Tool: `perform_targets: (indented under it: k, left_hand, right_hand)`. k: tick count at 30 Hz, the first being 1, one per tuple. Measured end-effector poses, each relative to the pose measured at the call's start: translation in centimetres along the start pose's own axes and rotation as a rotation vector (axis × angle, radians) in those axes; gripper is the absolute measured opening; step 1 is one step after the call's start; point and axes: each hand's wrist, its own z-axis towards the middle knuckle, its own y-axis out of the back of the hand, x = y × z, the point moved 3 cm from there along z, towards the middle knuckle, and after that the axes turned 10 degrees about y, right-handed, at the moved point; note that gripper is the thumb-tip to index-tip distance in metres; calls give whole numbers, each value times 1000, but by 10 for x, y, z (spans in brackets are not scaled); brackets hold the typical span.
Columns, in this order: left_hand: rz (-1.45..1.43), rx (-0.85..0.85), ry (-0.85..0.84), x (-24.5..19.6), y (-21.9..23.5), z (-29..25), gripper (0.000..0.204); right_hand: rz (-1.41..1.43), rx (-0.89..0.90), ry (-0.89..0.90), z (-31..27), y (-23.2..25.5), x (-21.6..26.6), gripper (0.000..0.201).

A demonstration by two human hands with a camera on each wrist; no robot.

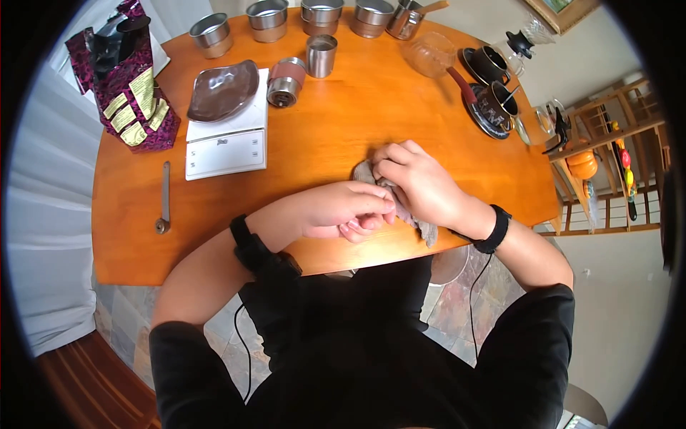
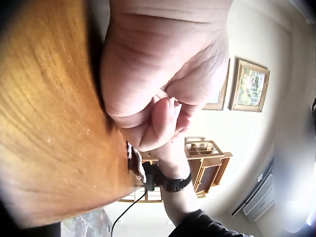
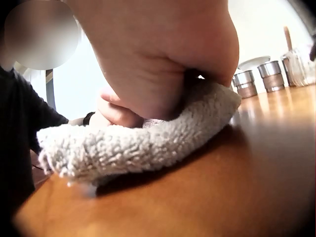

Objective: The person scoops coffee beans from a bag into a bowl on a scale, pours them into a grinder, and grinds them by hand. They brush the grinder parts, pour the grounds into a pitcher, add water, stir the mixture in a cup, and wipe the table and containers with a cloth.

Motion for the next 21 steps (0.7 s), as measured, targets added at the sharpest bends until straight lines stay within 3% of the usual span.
perform_targets:
  k: [6,8,12,14,16,18,19,21]
  left_hand:
    - [108,71,2,-2,-2,-4,21]
    - [70,63,15,-1,-2,-2,20]
    - [47,61,23,1,1,-1,21]
    - [47,53,19,0,0,-2,21]
    - [58,58,12,0,0,-2,21]
    - [64,55,9,-1,0,-3,22]
    - [81,65,17,-1,0,-4,22]
    - [86,69,20,-1,-1,-6,23]
  right_hand:
    - [184,-49,-144,-43,12,6,27]
    - [569,50,-229,-48,24,-1,29]
    - [845,-9,-501,-66,51,-31,21]
    - [836,-54,-620,-66,61,-41,20]
    - [75,-32,-341,-64,66,-43,26]
    - [-332,32,-203,-63,69,-34,37]
    - [-329,34,-200,-60,70,-26,37]
    - [-107,203,-475,-57,64,-15,46]
